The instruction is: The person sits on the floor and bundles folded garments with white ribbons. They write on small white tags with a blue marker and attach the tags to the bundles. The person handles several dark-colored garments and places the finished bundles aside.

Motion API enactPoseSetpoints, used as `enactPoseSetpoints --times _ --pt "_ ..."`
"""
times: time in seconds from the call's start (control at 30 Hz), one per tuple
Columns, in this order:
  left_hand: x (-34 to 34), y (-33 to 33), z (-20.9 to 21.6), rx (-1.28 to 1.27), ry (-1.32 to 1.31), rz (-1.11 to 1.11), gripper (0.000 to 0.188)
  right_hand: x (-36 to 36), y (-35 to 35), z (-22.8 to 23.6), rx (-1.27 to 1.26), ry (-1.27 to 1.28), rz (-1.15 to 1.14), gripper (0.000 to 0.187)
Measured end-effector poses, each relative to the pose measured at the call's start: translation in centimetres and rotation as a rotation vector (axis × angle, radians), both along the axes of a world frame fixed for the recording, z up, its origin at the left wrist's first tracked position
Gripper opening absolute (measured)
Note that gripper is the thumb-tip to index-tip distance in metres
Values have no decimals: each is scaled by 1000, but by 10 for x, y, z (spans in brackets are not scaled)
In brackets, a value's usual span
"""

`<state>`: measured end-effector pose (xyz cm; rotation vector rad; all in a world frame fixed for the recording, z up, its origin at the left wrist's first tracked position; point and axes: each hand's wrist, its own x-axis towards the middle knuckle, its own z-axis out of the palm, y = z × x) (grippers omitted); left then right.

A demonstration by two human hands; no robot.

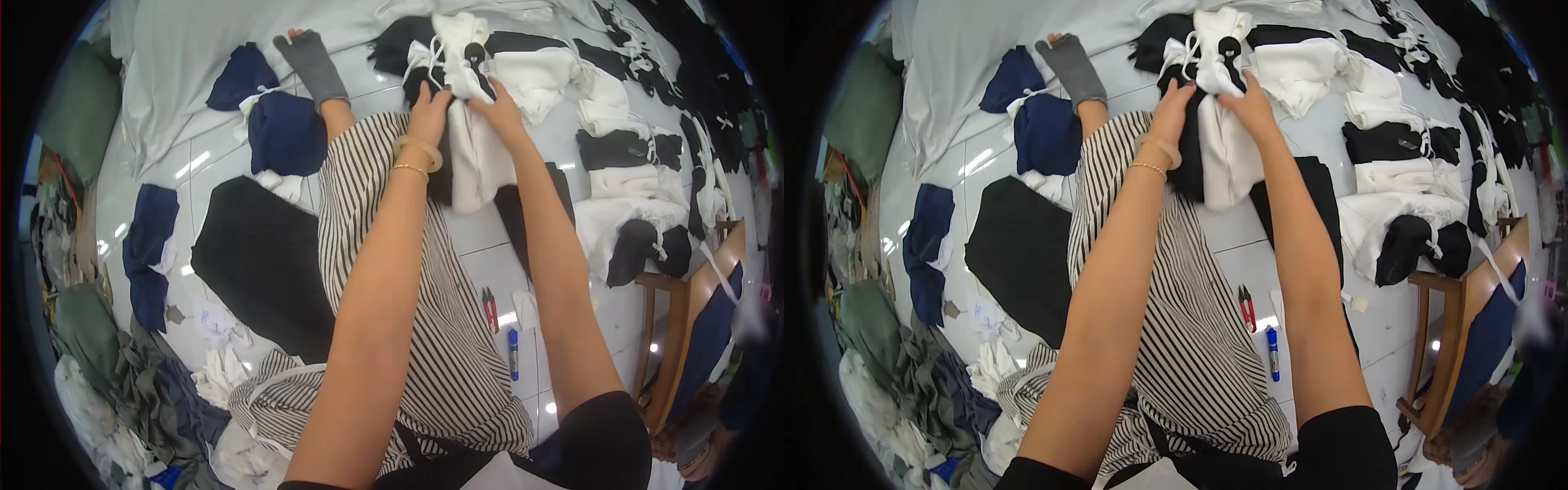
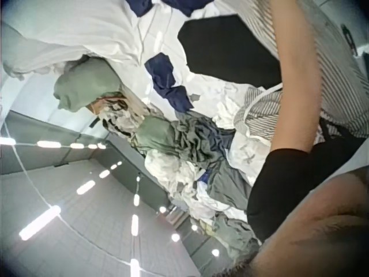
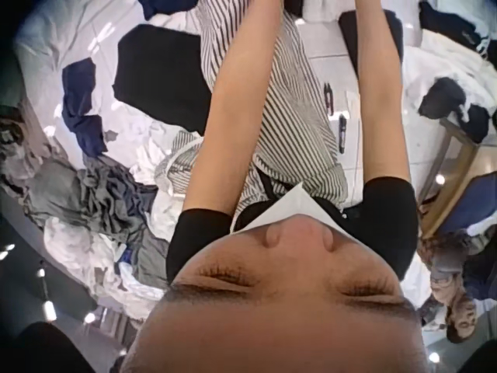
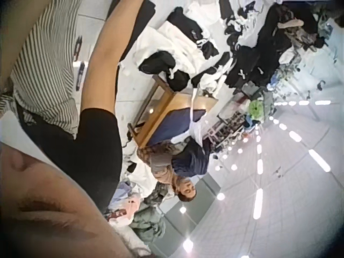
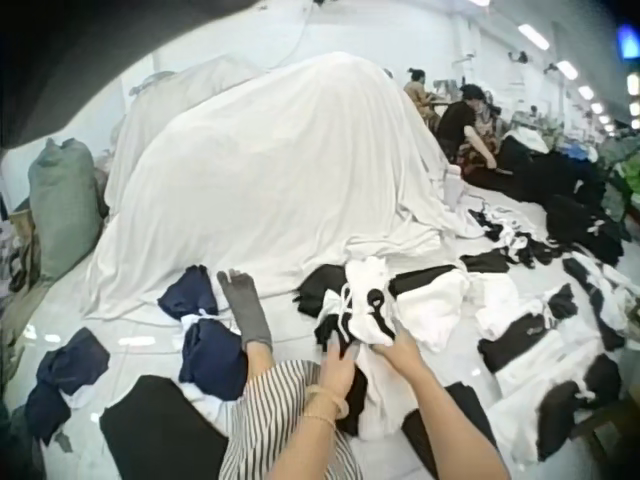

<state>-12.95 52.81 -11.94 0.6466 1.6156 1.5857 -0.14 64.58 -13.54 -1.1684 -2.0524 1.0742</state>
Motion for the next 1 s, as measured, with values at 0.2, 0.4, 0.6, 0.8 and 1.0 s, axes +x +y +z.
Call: enactPoseSetpoints --times 0.2,0.4,0.6,0.8,1.0 --pt "51 -51 23 -486 588 339 51 -38 -76 -3 553 -379 99 70" --pt "100 -197 120 198 741 197 41 31 -146 -66 603 -452 327 56" --pt "134 -436 63 -484 905 195 45 72 -246 57 -325 148 256 43" --pt "176 -540 38 -728 855 -17 43 29 -289 99 551 -58 303 36" --pt "67 -474 24 -440 873 469 39 -101 -384 70 406 195 842 27"
